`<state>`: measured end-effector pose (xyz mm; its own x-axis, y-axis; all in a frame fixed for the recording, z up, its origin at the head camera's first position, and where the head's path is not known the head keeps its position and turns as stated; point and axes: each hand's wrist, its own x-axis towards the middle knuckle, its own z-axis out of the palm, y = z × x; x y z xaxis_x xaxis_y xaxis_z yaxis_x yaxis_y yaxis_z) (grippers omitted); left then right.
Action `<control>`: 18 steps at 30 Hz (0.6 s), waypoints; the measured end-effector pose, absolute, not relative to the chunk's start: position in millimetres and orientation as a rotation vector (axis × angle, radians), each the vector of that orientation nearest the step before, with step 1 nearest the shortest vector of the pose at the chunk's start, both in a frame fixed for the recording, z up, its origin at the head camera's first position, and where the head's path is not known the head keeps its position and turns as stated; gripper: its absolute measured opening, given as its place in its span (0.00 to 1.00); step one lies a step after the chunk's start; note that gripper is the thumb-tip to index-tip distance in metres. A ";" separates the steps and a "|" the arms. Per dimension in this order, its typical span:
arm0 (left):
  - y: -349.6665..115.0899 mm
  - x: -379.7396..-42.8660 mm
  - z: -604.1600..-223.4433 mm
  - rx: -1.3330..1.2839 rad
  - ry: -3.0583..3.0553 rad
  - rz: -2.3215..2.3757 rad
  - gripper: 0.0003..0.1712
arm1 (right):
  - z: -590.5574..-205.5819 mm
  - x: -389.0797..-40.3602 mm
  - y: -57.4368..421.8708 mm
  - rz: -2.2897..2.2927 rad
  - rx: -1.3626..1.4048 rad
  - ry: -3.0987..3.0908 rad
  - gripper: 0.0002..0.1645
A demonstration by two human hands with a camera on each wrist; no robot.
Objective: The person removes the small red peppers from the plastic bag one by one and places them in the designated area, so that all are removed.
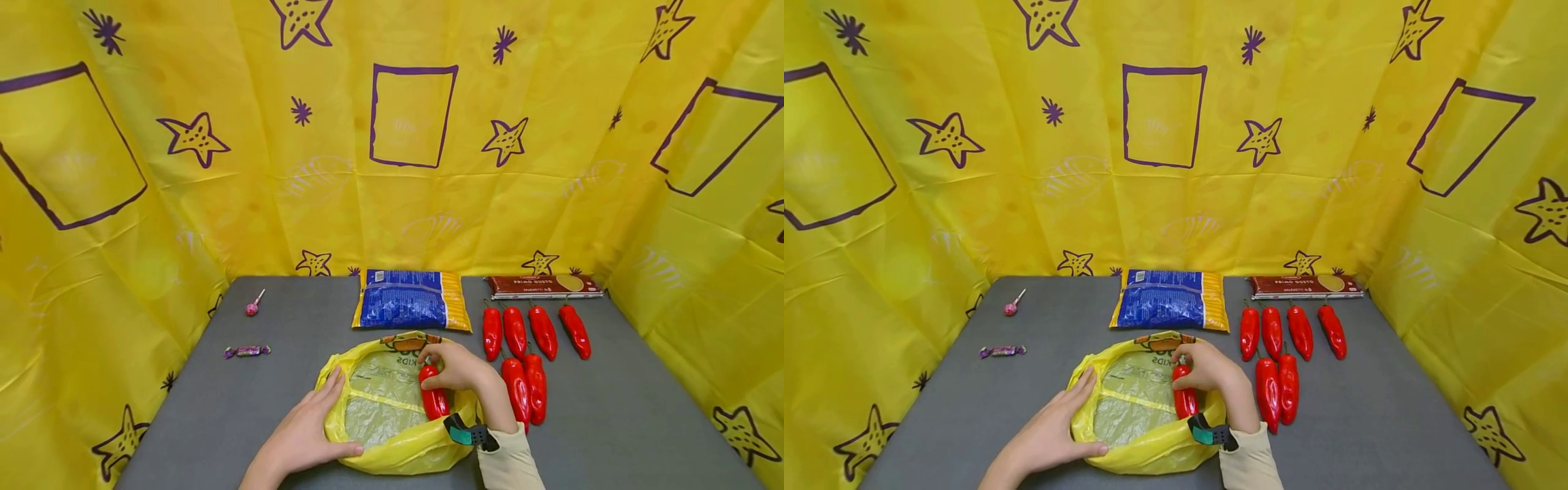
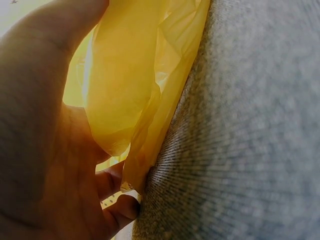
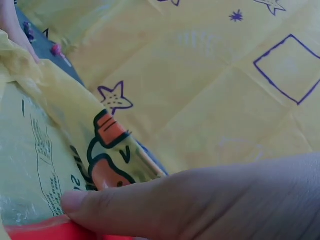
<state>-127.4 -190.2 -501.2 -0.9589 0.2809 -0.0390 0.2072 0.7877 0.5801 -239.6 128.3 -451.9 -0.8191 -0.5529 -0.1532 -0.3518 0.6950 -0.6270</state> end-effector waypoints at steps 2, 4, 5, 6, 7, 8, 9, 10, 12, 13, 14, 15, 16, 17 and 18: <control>-189.7 -127.5 -500.7 0.396 2.852 0.912 0.74 | -451.9 -238.9 129.0 -0.826 -0.720 2.573 0.21; -189.6 -127.4 -500.5 0.399 2.849 0.906 0.74 | -451.8 -238.0 130.0 -0.807 -0.735 2.563 0.24; -189.6 -127.2 -500.2 0.399 2.849 0.905 0.74 | -451.6 -237.6 130.3 -0.802 -0.746 2.556 0.26; -189.6 -127.0 -499.9 0.396 2.848 0.903 0.75 | -451.6 -237.2 130.7 -0.798 -0.753 2.546 0.28; -189.5 -126.9 -499.6 0.395 2.847 0.903 0.75 | -451.5 -236.8 131.0 -0.794 -0.760 2.536 0.29; -189.5 -126.9 -499.6 0.394 2.846 0.902 0.75 | -451.3 -236.5 131.1 -0.796 -0.765 2.527 0.30; -189.4 -126.8 -499.3 0.392 2.844 0.901 0.75 | -451.1 -236.3 131.1 -0.799 -0.766 2.518 0.31; -189.3 -126.7 -499.1 0.391 2.843 0.901 0.75 | -451.2 -236.1 131.0 -0.801 -0.765 2.512 0.31; -189.2 -126.7 -498.6 0.387 2.837 0.901 0.74 | -451.3 -235.9 130.6 -0.799 -0.760 2.505 0.31; -189.1 -126.7 -498.4 0.384 2.833 0.902 0.74 | -451.2 -235.9 130.2 -0.799 -0.762 2.504 0.31; -189.0 -126.7 -498.4 0.379 2.831 0.900 0.74 | -451.4 -235.9 129.8 -0.801 -0.759 2.504 0.31; -189.0 -126.8 -498.2 0.374 2.828 0.900 0.74 | -451.7 -236.0 129.5 -0.798 -0.754 2.506 0.31; -189.0 -126.9 -498.3 0.369 2.827 0.900 0.75 | -451.9 -236.1 129.2 -0.799 -0.752 2.507 0.31; -189.0 -127.1 -498.3 0.366 2.825 0.899 0.75 | -452.0 -236.0 129.0 -0.802 -0.749 2.506 0.31; -189.2 -127.5 -498.8 0.363 2.824 0.897 0.75 | -452.1 -236.0 128.8 -0.804 -0.744 2.506 0.31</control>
